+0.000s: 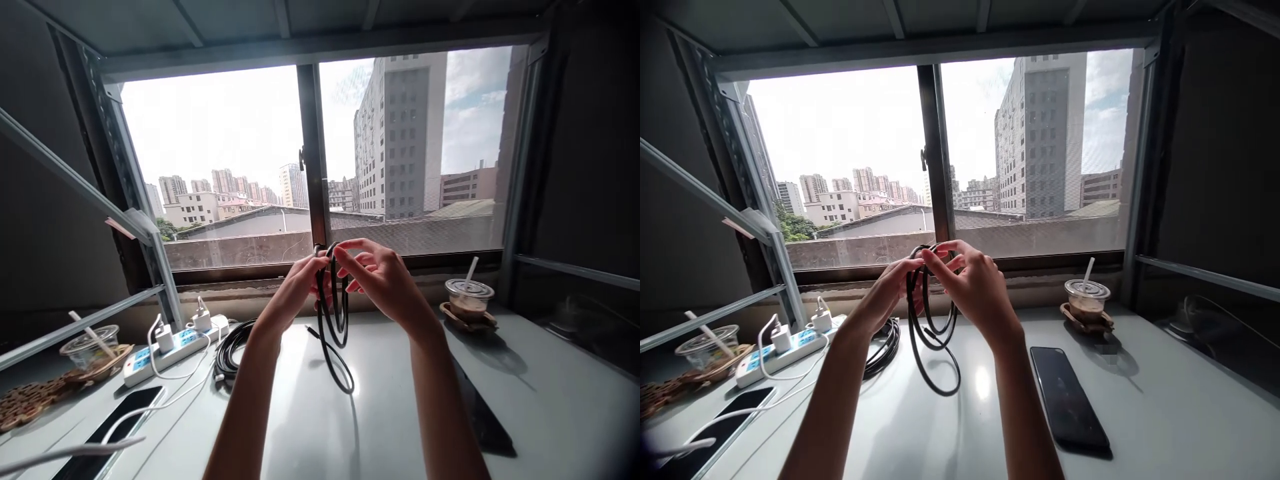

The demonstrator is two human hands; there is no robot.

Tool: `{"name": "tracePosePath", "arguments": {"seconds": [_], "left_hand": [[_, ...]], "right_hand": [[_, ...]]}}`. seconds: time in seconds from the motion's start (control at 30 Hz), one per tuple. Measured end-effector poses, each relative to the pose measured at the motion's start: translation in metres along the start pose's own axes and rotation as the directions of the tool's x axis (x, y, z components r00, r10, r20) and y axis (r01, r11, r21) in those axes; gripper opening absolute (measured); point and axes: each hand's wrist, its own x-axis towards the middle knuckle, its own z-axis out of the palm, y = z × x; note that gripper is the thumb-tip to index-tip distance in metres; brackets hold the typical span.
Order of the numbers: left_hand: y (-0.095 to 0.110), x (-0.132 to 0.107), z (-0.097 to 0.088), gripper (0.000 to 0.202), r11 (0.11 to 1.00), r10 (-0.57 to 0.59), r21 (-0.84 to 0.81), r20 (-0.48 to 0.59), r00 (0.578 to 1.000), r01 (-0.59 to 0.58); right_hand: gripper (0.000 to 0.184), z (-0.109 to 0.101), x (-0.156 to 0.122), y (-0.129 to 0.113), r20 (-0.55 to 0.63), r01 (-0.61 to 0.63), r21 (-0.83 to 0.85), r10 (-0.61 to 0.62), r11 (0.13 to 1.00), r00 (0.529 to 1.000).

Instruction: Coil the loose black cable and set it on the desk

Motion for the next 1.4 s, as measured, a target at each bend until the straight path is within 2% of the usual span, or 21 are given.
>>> {"name": "tracePosePath", "arguments": {"seconds": [0.1, 0.2, 0.33, 0.43, 0.47, 0.53, 0.63, 0.7, 0.73, 0.8, 0.9, 0.97, 1.03, 1.17, 1.27, 1.4], "left_hand": [[0.002, 0.009, 0.009, 0.035, 0.996, 0.086, 0.037, -0.047, 0.995, -0.084], [-0.006, 0.016, 0.012, 0.038, 0.982, 0.188, 0.040, -0.040, 0.981, -0.186], [-0.022, 0.023, 0.006, 0.039, 0.973, 0.210, 0.090, 0.031, 0.977, -0.212], [-0.027, 0.026, -0.005, 0.039, 0.961, 0.210, 0.178, 0.033, 0.977, -0.213], [-0.027, 0.026, -0.011, 0.039, 0.958, 0.216, 0.197, -0.006, 0.976, -0.211], [-0.025, 0.025, -0.025, 0.038, 0.961, 0.231, 0.189, -0.150, 0.961, -0.202], [-0.022, 0.019, -0.048, 0.035, 0.961, 0.278, 0.109, -0.384, 0.880, -0.256], [-0.020, 0.013, -0.061, 0.036, 0.943, 0.324, 0.079, -0.432, 0.842, -0.322], [-0.019, 0.010, -0.065, 0.037, 0.938, 0.338, 0.075, -0.420, 0.842, -0.339], [-0.017, 0.005, -0.068, 0.041, 0.944, 0.327, 0.081, -0.345, 0.880, -0.319], [-0.014, 0.005, -0.059, 0.043, 0.978, 0.191, 0.121, -0.226, 0.955, -0.168], [-0.014, 0.008, -0.050, 0.046, 0.990, 0.086, 0.124, -0.215, 0.973, -0.060], [-0.015, 0.010, -0.042, 0.048, 0.995, 0.045, 0.095, -0.229, 0.972, -0.024], [-0.018, 0.012, -0.035, 0.047, 0.995, 0.062, 0.088, -0.186, 0.981, -0.046], [-0.018, 0.011, -0.037, 0.037, 0.993, 0.062, 0.116, -0.214, 0.975, -0.038], [-0.015, 0.009, -0.041, 0.024, 0.996, 0.091, 0.034, -0.361, 0.928, -0.085]], "right_hand": [[0.052, 0.004, 0.001, -0.001, -0.014, 0.032, 0.020, -0.032, 0.999, 0.999], [0.059, 0.009, 0.005, 0.006, -0.018, 0.073, 0.083, -0.072, 0.994, 0.997], [0.056, 0.016, 0.012, 0.019, 0.031, 0.008, 0.153, -0.013, 0.988, 0.999], [0.049, 0.013, 0.016, 0.024, -0.007, -0.036, 0.169, 0.038, 0.985, 0.999], [0.047, 0.010, 0.016, 0.025, -0.046, -0.052, 0.183, 0.061, 0.982, 0.997], [0.045, 0.000, 0.018, 0.027, -0.167, -0.079, 0.221, 0.118, 0.972, 0.979], [0.042, -0.013, 0.018, 0.031, -0.323, -0.070, 0.277, 0.161, 0.958, 0.933], [0.038, -0.017, 0.018, 0.032, -0.346, -0.035, 0.294, 0.140, 0.955, 0.928], [0.036, -0.016, 0.018, 0.031, -0.335, -0.018, 0.292, 0.120, 0.956, 0.934], [0.033, -0.013, 0.018, 0.029, -0.294, 0.022, 0.266, 0.059, 0.964, 0.954], [0.032, -0.003, 0.018, 0.024, -0.144, 0.107, 0.198, -0.079, 0.974, 0.986], [0.031, 0.004, 0.017, 0.020, -0.014, 0.172, 0.145, -0.171, 0.974, 0.985], [0.029, 0.012, 0.015, 0.018, 0.107, 0.227, 0.102, -0.238, 0.969, 0.965], [0.028, 0.030, 0.012, 0.017, 0.290, 0.271, 0.081, -0.283, 0.959, 0.914], [0.024, 0.039, 0.014, 0.017, 0.300, 0.252, 0.102, -0.272, 0.962, 0.915], [0.025, 0.039, 0.017, 0.021, 0.224, 0.125, 0.100, -0.144, 0.987, 0.964]]}}
